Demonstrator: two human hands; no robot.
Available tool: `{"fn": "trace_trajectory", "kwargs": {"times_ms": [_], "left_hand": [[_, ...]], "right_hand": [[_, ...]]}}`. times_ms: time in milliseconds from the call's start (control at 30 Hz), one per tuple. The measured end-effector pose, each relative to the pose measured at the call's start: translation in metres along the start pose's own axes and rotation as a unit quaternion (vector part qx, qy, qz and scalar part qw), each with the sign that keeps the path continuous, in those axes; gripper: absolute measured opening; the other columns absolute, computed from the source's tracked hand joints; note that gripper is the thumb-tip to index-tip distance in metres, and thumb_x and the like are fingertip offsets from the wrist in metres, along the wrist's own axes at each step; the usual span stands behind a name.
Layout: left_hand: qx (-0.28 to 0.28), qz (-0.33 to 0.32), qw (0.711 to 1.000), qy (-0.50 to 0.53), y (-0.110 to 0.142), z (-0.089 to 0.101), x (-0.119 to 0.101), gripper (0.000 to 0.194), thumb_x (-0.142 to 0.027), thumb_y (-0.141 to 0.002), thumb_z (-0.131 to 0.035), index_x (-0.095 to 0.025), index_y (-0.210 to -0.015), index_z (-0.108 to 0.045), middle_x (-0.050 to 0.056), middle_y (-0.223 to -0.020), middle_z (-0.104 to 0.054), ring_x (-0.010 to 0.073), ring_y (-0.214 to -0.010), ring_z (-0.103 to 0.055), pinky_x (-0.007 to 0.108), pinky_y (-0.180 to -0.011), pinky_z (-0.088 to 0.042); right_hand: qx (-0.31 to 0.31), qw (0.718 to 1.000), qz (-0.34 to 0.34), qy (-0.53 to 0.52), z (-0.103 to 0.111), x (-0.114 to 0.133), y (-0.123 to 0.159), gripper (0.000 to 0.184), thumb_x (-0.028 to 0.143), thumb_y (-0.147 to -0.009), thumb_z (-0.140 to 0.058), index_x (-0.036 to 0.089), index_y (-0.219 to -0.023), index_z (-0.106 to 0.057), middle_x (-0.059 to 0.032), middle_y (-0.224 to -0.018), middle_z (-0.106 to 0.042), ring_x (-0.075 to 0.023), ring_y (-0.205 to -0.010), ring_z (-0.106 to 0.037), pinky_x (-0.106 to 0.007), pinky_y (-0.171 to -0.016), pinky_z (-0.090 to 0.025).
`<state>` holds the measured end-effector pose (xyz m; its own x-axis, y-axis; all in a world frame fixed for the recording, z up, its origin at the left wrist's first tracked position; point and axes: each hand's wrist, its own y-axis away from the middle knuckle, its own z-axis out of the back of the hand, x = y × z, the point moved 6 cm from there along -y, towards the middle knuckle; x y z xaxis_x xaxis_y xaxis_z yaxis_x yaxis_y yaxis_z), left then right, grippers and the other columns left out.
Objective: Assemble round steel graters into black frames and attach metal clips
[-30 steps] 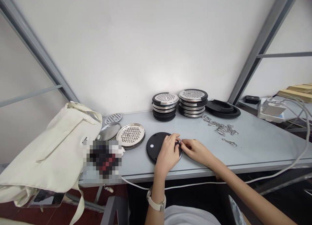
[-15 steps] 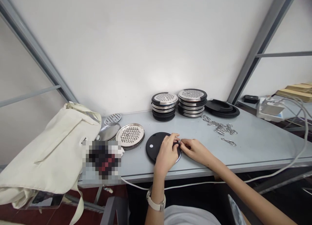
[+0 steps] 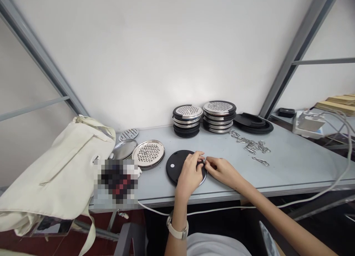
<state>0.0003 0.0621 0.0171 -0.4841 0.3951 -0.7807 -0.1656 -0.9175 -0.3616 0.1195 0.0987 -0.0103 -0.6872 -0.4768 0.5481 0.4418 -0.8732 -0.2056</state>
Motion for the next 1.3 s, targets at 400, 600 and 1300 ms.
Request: {"fn": "trace_trajectory", "kwargs": {"times_ms": [400, 600, 1300], "left_hand": [[0.012, 0.002, 1.0, 0.01, 0.0, -0.001, 0.0, 0.039, -0.002, -0.085, -0.042, -0.023, -0.116, -0.053, 0.004, -0.105, -0.061, 0.0173, -0.105, -0.055, 0.035, -0.097, -0.044], [-0.013, 0.01, 1.0, -0.02, -0.002, 0.002, 0.001, 0.04, -0.002, -0.085, -0.04, -0.025, -0.114, -0.053, 0.002, -0.099, -0.066, 0.0199, -0.107, -0.051, 0.038, -0.098, -0.04], [0.025, -0.005, 0.997, -0.076, 0.004, -0.011, -0.008, 0.037, -0.005, -0.087, -0.038, -0.023, -0.117, -0.05, 0.008, -0.115, -0.053, 0.0223, -0.11, -0.048, 0.04, -0.099, -0.04]], "right_hand": [[-0.004, 1.0, 0.002, -0.015, 0.0, -0.001, 0.0, 0.03, 0.033, -0.09, -0.035, 0.019, -0.067, -0.048, -0.0001, -0.059, -0.056, -0.0127, -0.052, -0.047, -0.024, -0.053, -0.031], [-0.004, 1.0, 0.011, -0.011, 0.0, 0.001, 0.0, 0.033, 0.035, -0.092, -0.035, 0.02, -0.065, -0.047, 0.001, -0.056, -0.053, -0.0121, -0.051, -0.044, -0.024, -0.052, -0.031], [0.01, 0.999, 0.014, -0.027, -0.001, -0.003, 0.0, 0.029, 0.032, -0.093, -0.032, 0.019, -0.074, -0.05, -0.0034, -0.069, -0.063, -0.0157, -0.06, -0.055, -0.026, -0.059, -0.035]]}}
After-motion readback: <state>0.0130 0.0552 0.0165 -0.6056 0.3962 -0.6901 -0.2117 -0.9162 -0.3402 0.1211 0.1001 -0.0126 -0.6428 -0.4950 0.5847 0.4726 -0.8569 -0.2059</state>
